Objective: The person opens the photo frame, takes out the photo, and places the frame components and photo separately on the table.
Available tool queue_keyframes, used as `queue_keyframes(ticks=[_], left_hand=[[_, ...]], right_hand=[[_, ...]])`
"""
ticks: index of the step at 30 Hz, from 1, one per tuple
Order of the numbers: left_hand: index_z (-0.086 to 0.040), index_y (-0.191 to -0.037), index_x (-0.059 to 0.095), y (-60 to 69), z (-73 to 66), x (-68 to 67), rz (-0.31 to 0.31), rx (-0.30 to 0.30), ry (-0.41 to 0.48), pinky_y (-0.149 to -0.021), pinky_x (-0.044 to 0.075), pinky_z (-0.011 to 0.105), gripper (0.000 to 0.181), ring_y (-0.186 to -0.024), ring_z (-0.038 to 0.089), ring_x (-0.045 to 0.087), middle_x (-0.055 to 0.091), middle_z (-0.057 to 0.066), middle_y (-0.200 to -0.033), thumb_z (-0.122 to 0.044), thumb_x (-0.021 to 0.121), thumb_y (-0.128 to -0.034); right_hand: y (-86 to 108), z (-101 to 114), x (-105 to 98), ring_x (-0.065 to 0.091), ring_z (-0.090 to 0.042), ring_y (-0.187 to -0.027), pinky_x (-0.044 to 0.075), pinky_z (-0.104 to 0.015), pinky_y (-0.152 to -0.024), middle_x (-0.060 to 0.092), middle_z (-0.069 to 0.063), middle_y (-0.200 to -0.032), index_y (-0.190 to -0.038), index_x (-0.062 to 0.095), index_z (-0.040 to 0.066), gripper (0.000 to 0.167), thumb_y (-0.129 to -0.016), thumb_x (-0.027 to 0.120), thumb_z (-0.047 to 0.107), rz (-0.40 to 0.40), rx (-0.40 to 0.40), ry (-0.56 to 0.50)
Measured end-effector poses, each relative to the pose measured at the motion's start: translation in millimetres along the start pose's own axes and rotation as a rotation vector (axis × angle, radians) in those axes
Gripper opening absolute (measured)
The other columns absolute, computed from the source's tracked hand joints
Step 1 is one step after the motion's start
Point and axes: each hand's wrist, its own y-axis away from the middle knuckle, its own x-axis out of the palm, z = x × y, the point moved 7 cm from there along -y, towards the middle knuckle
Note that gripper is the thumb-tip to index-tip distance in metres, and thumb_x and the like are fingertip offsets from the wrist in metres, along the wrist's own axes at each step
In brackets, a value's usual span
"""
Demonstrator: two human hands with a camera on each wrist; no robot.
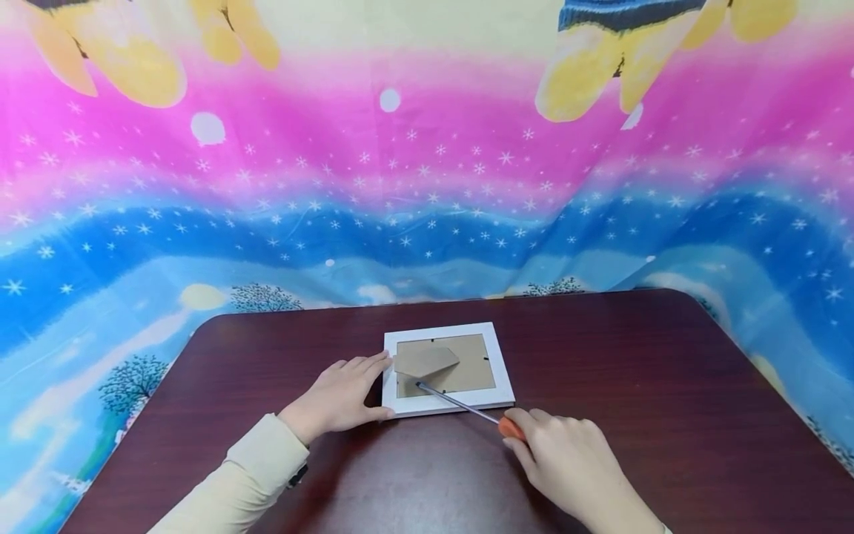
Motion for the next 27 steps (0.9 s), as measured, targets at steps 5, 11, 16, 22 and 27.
queue_keyframes(ticks=[5, 11, 16, 22, 27], left_hand=[[-0.008, -0.155, 0.031, 1.7, 1.8, -9.4, -0.055, 0.021, -0.025, -0.109, 0.036, 0.051, 0.099, -0.138, 0.027, 0.042, 0.032, 0.007, -0.159, -0.060, 0.072, -0.0817], [-0.009, -0.157, 0.023, 6.6, -2.5, -21.3, -0.136, 0.075, -0.064, -0.108, 0.038, 0.048, 0.107, -0.139, 0.024, 0.039, 0.029, 0.006, -0.160, -0.059, 0.076, -0.0790], [-0.011, -0.158, 0.024, 7.2, -8.1, -26.3, -0.159, 0.098, -0.078, -0.108, 0.038, 0.047, 0.104, -0.139, 0.024, 0.040, 0.033, 0.006, -0.158, -0.056, 0.077, -0.0799], [-0.011, -0.156, 0.029, 6.0, -8.0, -21.6, -0.133, 0.087, -0.078, -0.108, 0.038, 0.047, 0.099, -0.139, 0.025, 0.040, 0.036, 0.007, -0.156, -0.056, 0.075, -0.0814], [-0.009, -0.155, 0.032, 4.2, -3.9, -14.8, -0.112, 0.076, -0.056, -0.108, 0.038, 0.048, 0.098, -0.139, 0.025, 0.040, 0.038, 0.007, -0.155, -0.057, 0.075, -0.0809]], right_hand=[[7.4, -11, 7, 0.033, 0.000, -0.049, 0.030, -0.025, -0.044, 0.045, 0.019, -0.064, -0.091, 0.068, 0.023, 0.022, -0.078, 0.084, 0.031, 0.090, 0.090, -0.012], [13.1, -13, 11, 0.032, 0.001, -0.050, 0.029, -0.024, -0.044, 0.045, 0.019, -0.065, -0.090, 0.067, 0.023, 0.023, -0.078, 0.085, 0.031, 0.068, 0.098, -0.025], [14.2, -14, 12, 0.032, 0.001, -0.050, 0.029, -0.024, -0.044, 0.046, 0.019, -0.065, -0.090, 0.067, 0.023, 0.024, -0.077, 0.085, 0.031, 0.053, 0.089, -0.020], [14.6, -15, 9, 0.032, 0.002, -0.050, 0.029, -0.024, -0.044, 0.046, 0.019, -0.065, -0.090, 0.068, 0.023, 0.024, -0.076, 0.086, 0.032, 0.031, 0.067, -0.011], [14.8, -16, 5, 0.032, 0.002, -0.049, 0.029, -0.024, -0.043, 0.047, 0.020, -0.065, -0.092, 0.070, 0.023, 0.025, -0.075, 0.086, 0.032, 0.023, 0.057, 0.006]])
